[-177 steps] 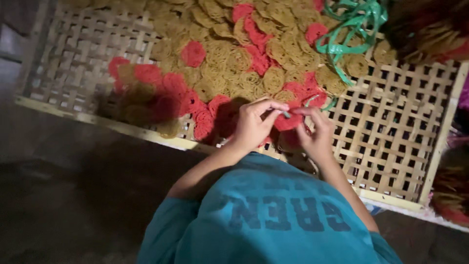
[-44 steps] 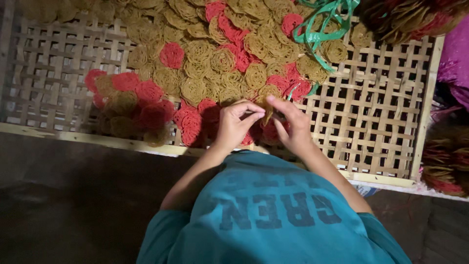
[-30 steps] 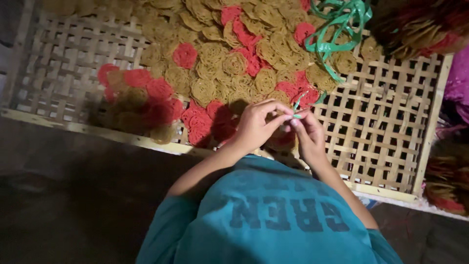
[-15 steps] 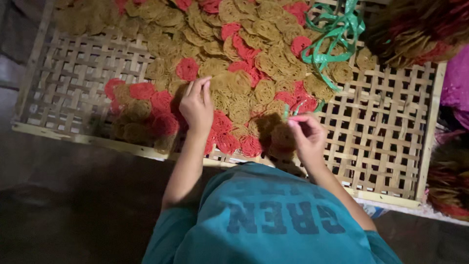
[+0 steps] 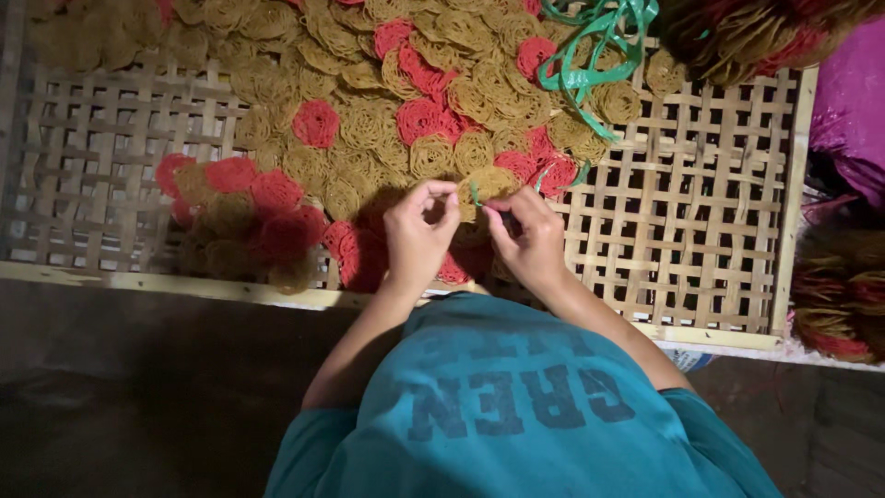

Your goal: The person gathers red and brown coiled items from a woven tray and ties them together with a green ribbon to form decorative bundles. The person repeatedly picks up coils, wraps the ribbon around them, and places the finished bundles on the tray.

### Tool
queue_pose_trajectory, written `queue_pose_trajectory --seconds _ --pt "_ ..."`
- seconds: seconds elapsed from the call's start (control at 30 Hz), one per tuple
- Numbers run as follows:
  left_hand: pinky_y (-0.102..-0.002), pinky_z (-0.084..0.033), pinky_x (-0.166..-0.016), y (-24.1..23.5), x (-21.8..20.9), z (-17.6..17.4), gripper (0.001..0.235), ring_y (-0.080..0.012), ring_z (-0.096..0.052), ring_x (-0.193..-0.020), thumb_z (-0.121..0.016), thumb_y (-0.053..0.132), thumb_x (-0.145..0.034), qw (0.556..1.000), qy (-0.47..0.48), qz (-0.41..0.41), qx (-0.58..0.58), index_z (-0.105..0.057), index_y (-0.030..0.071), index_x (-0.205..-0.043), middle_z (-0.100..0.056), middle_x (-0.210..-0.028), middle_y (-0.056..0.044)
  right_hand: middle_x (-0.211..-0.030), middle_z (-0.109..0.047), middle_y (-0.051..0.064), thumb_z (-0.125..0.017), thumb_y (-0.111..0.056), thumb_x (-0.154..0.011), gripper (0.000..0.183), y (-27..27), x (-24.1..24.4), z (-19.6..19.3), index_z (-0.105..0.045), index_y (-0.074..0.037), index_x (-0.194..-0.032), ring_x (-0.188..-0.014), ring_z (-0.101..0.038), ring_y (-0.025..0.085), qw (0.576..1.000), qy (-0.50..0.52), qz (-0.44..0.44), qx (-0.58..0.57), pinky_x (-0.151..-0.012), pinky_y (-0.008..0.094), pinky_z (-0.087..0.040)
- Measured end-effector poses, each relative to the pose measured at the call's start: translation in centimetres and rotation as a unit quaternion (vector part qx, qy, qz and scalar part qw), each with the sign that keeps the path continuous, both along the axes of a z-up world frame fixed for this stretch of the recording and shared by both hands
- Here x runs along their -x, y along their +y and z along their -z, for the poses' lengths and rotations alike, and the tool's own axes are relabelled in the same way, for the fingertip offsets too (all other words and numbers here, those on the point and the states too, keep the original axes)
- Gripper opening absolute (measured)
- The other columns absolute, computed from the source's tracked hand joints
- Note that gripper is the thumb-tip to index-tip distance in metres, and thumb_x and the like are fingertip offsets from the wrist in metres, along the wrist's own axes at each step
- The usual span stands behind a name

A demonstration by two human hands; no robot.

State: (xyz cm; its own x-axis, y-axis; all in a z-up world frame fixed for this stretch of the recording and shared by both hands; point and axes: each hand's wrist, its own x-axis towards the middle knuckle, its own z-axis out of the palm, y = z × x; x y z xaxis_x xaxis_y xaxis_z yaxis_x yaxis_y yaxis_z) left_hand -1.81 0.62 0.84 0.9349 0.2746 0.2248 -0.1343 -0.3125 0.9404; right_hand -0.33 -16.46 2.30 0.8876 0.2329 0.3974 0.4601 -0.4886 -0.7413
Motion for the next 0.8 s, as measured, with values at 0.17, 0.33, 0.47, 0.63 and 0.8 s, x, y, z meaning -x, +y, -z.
queue_pose_trajectory --seconds 0.17,0.33,0.47,0.63,0.8 --pt "-0.025 -0.048 -0.056 -1.1 0.6 0.2 0.013 -0.0048 -0.06 -0.061 -0.074 0.007 -0.092 0.995 0.065 0.055 0.061 -0.068 0.003 -0.104 -0.073 -0.076 -0.004 -0.091 -0.066 0.014 -0.079 -0.002 -0.089 0.013 -0.1 -0.1 0.5 -0.07 0.001 -0.098 -0.079 -0.069 0.027 1.0 -0.014 0.008 0.022 -0.068 0.033 -0.054" --pt "-0.023 -0.057 -0.076 -1.1 0.9 2.3 0.014 -0.0048 -0.065 -0.087 -0.062 0.004 -0.1 0.962 0.084 0.139 0.22 -0.064 0.003 -0.114 -0.072 -0.097 -0.002 -0.088 -0.066 0.014 -0.079 -0.001 -0.088 0.013 -0.2 -0.1 1.0 -0.07 0.001 -0.097 -0.077 -0.068 0.027 1.0 -0.027 0.012 0.008 -0.068 0.034 -0.053" --pt "-0.024 -0.056 -0.081 -0.9 0.9 5.1 0.019 -0.0075 -0.066 -0.098 -0.056 0.001 -0.101 0.908 0.131 0.166 0.36 -0.063 0.003 -0.118 -0.072 -0.109 -0.003 -0.084 -0.064 0.013 -0.079 0.0 -0.088 0.011 -0.5 0.1 1.9 -0.071 0.002 -0.094 -0.075 -0.066 0.025 1.0 -0.019 0.012 -0.013 -0.067 0.032 -0.051" --pt "-0.029 -0.057 -0.09 -1.3 1.0 7.6 0.021 -0.0123 -0.069 -0.102 -0.061 -0.001 -0.101 0.908 0.097 0.161 0.374 -0.067 -0.005 -0.121 -0.073 -0.113 -0.01 -0.086 -0.067 0.012 -0.08 -0.001 -0.089 0.012 -0.7 0.0 2.6 -0.068 0.002 -0.091 -0.077 -0.067 0.023 0.998 0.026 -0.002 -0.052 -0.07 0.031 -0.051" --pt "-0.029 -0.057 -0.096 -1.5 1.9 6.9 0.027 -0.0118 -0.069 -0.106 -0.061 0.004 -0.103 0.881 0.107 0.189 0.421 -0.065 -0.006 -0.128 -0.072 -0.119 -0.009 -0.087 -0.068 0.012 -0.078 0.0 -0.09 0.011 -1.0 0.2 2.7 -0.068 0.002 -0.091 -0.08 -0.068 0.022 0.998 0.023 0.004 -0.054 -0.073 0.031 -0.052"
